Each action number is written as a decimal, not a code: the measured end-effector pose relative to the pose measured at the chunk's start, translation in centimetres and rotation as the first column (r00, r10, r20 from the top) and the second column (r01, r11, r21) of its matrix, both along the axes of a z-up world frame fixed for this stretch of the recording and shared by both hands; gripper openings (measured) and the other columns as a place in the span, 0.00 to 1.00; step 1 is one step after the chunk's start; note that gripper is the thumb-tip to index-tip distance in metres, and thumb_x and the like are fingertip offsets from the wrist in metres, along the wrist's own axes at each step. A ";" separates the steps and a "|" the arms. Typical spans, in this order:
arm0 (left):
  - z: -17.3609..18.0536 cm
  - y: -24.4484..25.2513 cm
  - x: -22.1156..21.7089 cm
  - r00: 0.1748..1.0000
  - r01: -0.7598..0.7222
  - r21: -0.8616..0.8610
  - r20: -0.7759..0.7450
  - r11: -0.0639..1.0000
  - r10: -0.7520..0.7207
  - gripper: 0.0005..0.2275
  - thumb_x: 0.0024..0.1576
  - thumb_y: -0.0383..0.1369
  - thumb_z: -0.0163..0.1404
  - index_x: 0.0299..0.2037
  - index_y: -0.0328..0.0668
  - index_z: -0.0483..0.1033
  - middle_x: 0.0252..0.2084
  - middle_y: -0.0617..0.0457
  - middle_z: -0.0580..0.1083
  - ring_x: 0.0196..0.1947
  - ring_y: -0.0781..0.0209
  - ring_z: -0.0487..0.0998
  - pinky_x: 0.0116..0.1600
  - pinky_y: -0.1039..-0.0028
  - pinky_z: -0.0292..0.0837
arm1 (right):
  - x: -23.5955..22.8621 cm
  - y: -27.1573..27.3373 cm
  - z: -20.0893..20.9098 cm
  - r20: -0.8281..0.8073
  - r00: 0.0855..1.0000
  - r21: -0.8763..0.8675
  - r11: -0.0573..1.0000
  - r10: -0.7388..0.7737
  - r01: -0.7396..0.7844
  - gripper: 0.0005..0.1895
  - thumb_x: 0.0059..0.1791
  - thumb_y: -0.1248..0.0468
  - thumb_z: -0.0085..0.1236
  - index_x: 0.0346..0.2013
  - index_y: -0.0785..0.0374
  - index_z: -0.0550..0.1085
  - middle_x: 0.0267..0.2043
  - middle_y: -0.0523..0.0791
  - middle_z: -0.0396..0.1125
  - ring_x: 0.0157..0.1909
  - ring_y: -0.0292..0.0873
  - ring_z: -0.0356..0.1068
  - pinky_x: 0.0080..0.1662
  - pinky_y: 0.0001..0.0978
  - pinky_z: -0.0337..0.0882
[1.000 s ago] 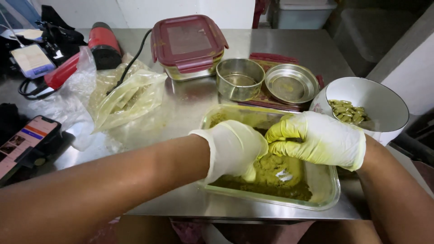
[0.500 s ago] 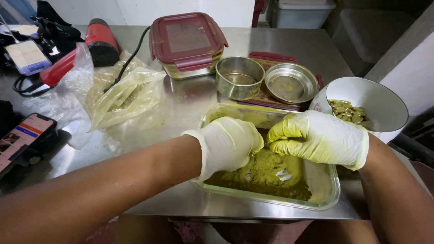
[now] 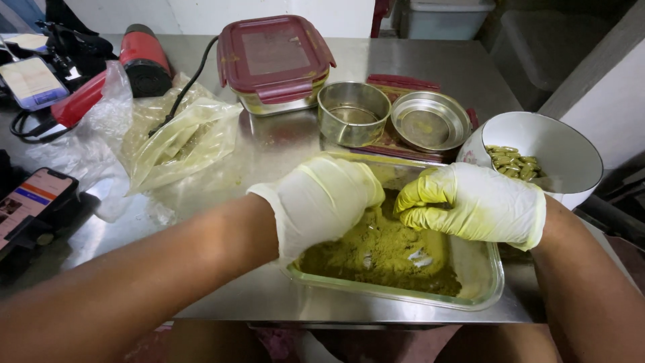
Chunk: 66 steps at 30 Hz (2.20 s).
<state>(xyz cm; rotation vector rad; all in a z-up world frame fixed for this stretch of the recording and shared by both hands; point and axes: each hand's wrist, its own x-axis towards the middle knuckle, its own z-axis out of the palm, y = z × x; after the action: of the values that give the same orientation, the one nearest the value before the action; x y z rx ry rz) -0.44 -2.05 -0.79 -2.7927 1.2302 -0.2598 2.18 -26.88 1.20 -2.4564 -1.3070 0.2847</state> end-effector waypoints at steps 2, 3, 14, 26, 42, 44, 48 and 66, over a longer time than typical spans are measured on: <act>0.4 -0.5 -0.7 0.999 0.015 -0.035 0.045 0.999 -0.014 0.14 0.41 0.32 0.56 0.39 0.61 0.81 0.38 0.58 0.80 0.33 0.48 0.82 0.35 0.55 0.77 | 0.0 0.2 0.2 0.009 1.000 -0.002 1.000 0.010 -0.010 0.11 0.51 0.52 0.56 0.39 0.51 0.82 0.34 0.36 0.80 0.34 0.37 0.77 0.42 0.31 0.76; 0.8 -1.0 -1.0 0.996 -0.033 0.004 -0.077 0.999 0.033 0.12 0.45 0.39 0.56 0.40 0.60 0.81 0.40 0.57 0.80 0.34 0.45 0.82 0.37 0.52 0.77 | 0.0 0.3 0.3 -0.017 1.000 -0.010 1.000 0.023 -0.023 0.11 0.51 0.52 0.55 0.35 0.51 0.81 0.31 0.36 0.78 0.32 0.37 0.73 0.40 0.31 0.75; 0.6 -1.5 0.1 0.980 -0.124 0.056 -0.147 0.991 0.131 0.14 0.48 0.41 0.52 0.44 0.60 0.81 0.46 0.57 0.78 0.41 0.46 0.81 0.36 0.49 0.78 | -0.2 0.1 0.3 -0.002 0.999 0.016 0.999 0.044 -0.044 0.11 0.52 0.53 0.54 0.34 0.52 0.80 0.31 0.35 0.78 0.32 0.37 0.74 0.40 0.31 0.74; -0.9 0.1 -0.8 0.969 -0.025 -0.082 0.244 0.996 0.044 0.14 0.43 0.25 0.55 0.36 0.59 0.79 0.31 0.60 0.78 0.28 0.52 0.82 0.26 0.58 0.78 | -0.8 0.6 1.2 -0.007 1.000 0.060 0.998 -0.013 0.013 0.14 0.50 0.50 0.56 0.41 0.53 0.82 0.38 0.37 0.82 0.37 0.35 0.80 0.44 0.30 0.79; 1.8 2.6 -2.0 0.999 -0.007 -0.299 -0.038 0.954 -0.005 0.13 0.56 0.46 0.47 0.39 0.51 0.79 0.38 0.51 0.79 0.35 0.44 0.80 0.42 0.54 0.73 | -1.8 2.0 2.9 0.151 0.979 0.200 0.966 0.136 -0.165 0.14 0.53 0.50 0.55 0.39 0.54 0.81 0.39 0.39 0.79 0.39 0.43 0.79 0.43 0.35 0.78; 2.4 3.1 -0.1 0.995 -0.094 -0.212 -0.049 0.973 0.086 0.18 0.58 0.50 0.45 0.45 0.50 0.80 0.41 0.49 0.79 0.33 0.43 0.81 0.34 0.52 0.77 | -1.5 1.7 1.9 0.215 0.970 0.166 0.975 0.113 -0.151 0.12 0.52 0.49 0.58 0.35 0.52 0.81 0.35 0.38 0.77 0.35 0.43 0.77 0.40 0.36 0.76; 4.0 4.3 6.1 0.981 0.115 -0.391 0.187 0.913 -0.044 0.06 0.57 0.27 0.48 0.39 0.43 0.79 0.38 0.52 0.78 0.36 0.55 0.80 0.41 0.67 0.78 | -1.0 1.4 1.7 0.149 0.982 0.125 0.983 0.117 -0.136 0.14 0.52 0.47 0.54 0.38 0.50 0.81 0.34 0.38 0.79 0.34 0.43 0.78 0.39 0.35 0.78; 1.0 0.6 -5.9 0.996 -0.027 -0.366 -0.092 0.930 -0.008 0.10 0.55 0.40 0.47 0.35 0.42 0.74 0.36 0.44 0.74 0.34 0.42 0.76 0.35 0.52 0.69 | -0.2 1.2 -0.4 0.166 0.981 0.096 0.989 0.099 -0.116 0.14 0.50 0.45 0.56 0.39 0.44 0.83 0.36 0.34 0.81 0.38 0.38 0.81 0.45 0.32 0.79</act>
<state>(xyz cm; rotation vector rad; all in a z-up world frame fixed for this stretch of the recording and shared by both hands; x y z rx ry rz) -6.35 -1.48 0.21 -3.1586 1.3074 -0.4038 2.01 -25.67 0.85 -2.3659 -1.4844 0.0428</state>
